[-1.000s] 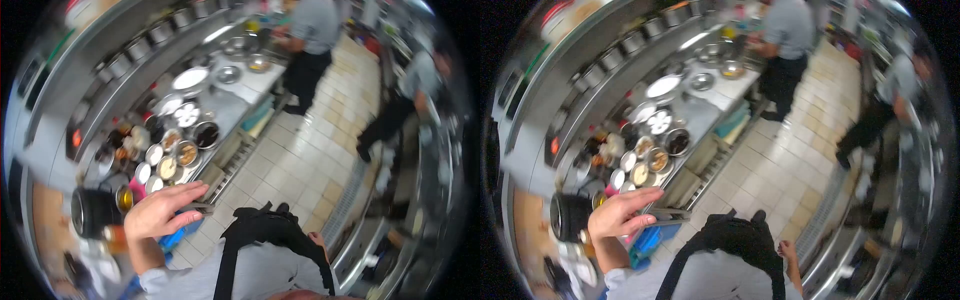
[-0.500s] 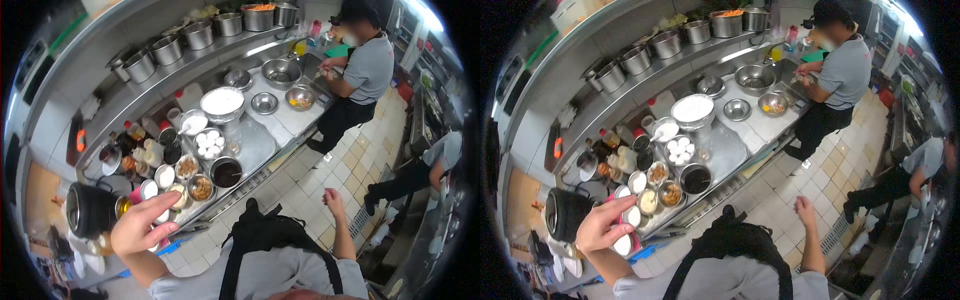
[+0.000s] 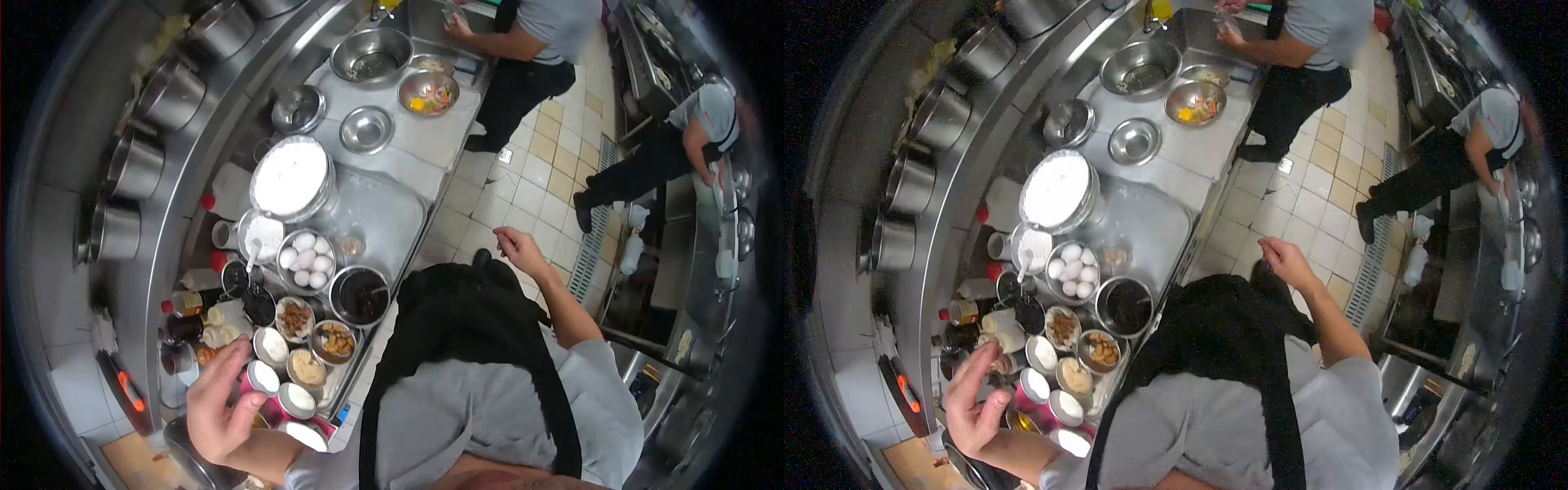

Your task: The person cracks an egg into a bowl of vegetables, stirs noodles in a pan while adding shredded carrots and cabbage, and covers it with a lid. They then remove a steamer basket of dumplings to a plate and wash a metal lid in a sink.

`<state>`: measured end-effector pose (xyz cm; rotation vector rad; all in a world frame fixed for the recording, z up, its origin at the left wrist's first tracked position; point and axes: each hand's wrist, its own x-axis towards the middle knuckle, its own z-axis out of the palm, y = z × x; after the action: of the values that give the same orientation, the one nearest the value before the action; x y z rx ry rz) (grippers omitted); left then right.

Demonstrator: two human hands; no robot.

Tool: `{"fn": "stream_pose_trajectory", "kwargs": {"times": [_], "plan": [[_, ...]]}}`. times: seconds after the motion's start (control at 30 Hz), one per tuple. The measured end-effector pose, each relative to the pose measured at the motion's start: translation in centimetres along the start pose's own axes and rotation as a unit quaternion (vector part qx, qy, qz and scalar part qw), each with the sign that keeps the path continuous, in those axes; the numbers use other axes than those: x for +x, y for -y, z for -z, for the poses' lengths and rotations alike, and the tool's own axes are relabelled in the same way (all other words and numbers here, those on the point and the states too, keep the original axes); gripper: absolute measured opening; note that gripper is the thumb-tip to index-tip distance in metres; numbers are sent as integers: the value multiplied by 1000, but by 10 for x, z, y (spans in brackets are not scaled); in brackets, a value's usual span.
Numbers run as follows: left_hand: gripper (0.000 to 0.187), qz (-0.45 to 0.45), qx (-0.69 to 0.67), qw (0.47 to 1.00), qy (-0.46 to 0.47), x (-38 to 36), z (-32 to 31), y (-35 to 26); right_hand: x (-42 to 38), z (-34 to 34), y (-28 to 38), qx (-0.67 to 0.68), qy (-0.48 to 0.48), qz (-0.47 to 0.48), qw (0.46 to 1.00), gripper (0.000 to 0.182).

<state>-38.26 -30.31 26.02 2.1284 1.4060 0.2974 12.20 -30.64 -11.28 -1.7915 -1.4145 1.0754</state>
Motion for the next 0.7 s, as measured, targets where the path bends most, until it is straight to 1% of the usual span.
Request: {"fn": "stream_pose_trajectory", "kwargs": {"times": [0.1, 0.13, 0.17, 0.2, 0.23, 0.27, 0.3, 0.33, 0.37, 0.4, 0.43, 0.5, 0.53, 0.57, 0.6, 0.63, 0.67, 0.7], "plan": [[53, -14, 1, 1000, -18, 33, 9, -8, 24, 2, 19, -4, -22, 6, 1000, 24], [50, -33, -10, 999, -40, 45, 8, -9, 32, 1, 25, -3, -12, 20, 1000, 23], [50, -41, -11, 998, -44, 57, 9, -12, 42, 4, 33, -5, -3, 34, 999, 22], [49, -63, 5, 997, -39, 68, 12, -17, 51, 6, 44, -10, 13, 26, 1000, 23], [49, -81, 22, 996, -35, 78, 14, -23, 62, 5, 41, -12, 11, 29, 999, 23], [47, -100, 39, 993, -48, 91, 14, -31, 78, 1, 34, -24, 14, 89, 996, 24], [47, -93, 42, 993, -58, 105, 14, -36, 95, -1, 30, -35, 21, 154, 987, 25], [49, -154, 42, 985, -59, 119, 15, -40, 110, 5, 41, -52, 72, 128, 988, 28], [51, -211, 45, 974, -65, 133, 16, -47, 131, 3, 39, -55, 85, 148, 984, 28], [43, -205, 43, 975, -79, 149, 17, -62, 155, -1, 33, -65, 138, 138, 979, 29], [43, -191, 51, 975, -102, 163, 19, -71, 179, 1, 34, -78, 189, 129, 970, 30], [40, -195, 72, 966, -153, 193, 17, -90, 228, 6, 47, -53, 274, 182, 943, 30], [37, -158, 102, 967, -171, 210, 21, -105, 265, 12, 60, -63, 285, 205, 934, 30], [37, -141, 106, 967, -185, 226, 21, -114, 289, 14, 67, -128, 335, 249, 900, 30], [37, -121, 115, 960, -223, 241, 20, -123, 311, 17, 72, -189, 379, 292, 857, 30], [36, -107, 130, 951, -260, 257, 22, -131, 337, 19, 79, -189, 385, 308, 849, 30], [31, -91, 145, 941, -290, 273, 24, -142, 359, 20, 85, -159, 400, 331, 840, 30], [31, -83, 153, 939, -297, 283, 27, -146, 376, 22, 90, -131, 414, 349, 830, 30]]}}
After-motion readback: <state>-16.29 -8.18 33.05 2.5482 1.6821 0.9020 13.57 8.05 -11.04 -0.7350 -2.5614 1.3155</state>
